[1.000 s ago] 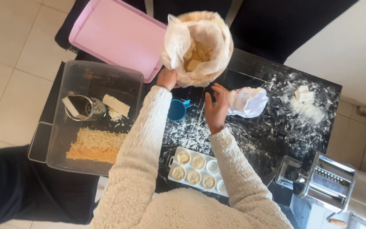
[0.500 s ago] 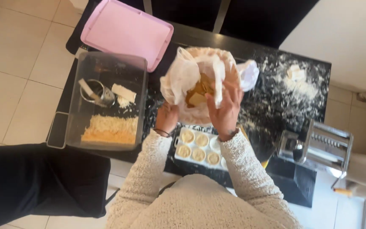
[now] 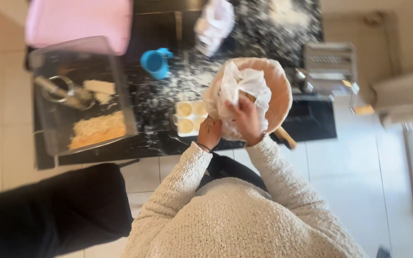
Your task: Using a rolling pin and knife to prepare dough circles for a recipe.
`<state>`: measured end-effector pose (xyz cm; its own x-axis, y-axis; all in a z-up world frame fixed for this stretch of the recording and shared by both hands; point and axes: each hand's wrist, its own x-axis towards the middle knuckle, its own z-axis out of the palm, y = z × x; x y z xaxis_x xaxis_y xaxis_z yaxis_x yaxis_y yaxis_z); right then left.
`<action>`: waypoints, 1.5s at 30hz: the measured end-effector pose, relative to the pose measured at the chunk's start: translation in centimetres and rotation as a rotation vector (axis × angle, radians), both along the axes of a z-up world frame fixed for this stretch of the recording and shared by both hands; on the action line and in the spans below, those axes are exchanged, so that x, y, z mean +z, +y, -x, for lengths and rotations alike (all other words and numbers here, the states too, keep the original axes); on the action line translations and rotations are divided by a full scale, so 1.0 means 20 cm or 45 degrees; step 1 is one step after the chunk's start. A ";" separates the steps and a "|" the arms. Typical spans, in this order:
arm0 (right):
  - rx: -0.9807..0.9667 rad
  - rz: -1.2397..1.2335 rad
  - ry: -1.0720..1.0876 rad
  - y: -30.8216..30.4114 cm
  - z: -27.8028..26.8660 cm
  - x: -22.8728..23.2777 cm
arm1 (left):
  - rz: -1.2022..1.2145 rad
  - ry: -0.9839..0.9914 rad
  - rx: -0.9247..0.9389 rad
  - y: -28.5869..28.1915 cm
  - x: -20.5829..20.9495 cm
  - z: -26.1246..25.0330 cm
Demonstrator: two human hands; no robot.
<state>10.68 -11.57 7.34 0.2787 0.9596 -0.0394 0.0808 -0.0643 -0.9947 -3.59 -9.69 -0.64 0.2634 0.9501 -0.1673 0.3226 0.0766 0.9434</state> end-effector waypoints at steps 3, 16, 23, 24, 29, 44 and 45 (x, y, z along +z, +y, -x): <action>-0.128 0.002 0.526 -0.25 -0.17 0.08 | -0.208 -0.248 -0.156 -0.15 -0.06 -0.14; -0.581 -0.448 0.822 -0.96 -0.90 0.32 | 0.203 -0.280 -0.522 -0.50 -0.54 -0.88; -0.580 -0.317 0.397 -1.00 -1.15 0.49 | 0.991 -0.477 -0.338 -0.57 -0.63 -1.32; -0.576 -0.316 0.396 -1.01 -1.21 0.47 | 0.991 -0.480 -0.335 -0.58 -0.68 -1.37; -0.355 -0.149 0.153 -1.03 -1.45 0.50 | 0.944 -0.418 -0.295 -0.62 -0.73 -1.51; 0.814 -0.124 -0.498 -0.73 -1.63 0.61 | -0.342 -0.386 -0.247 -0.77 0.22 -1.65; 0.829 -0.128 -0.492 -0.74 -1.54 0.62 | -0.285 -0.367 -0.206 -0.78 0.16 -1.65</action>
<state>41.55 -26.37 19.69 -0.3680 0.9289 0.0421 0.4153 0.2047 -0.8863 29.37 -25.39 2.51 0.4188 0.8969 0.1418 0.0336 -0.1714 0.9846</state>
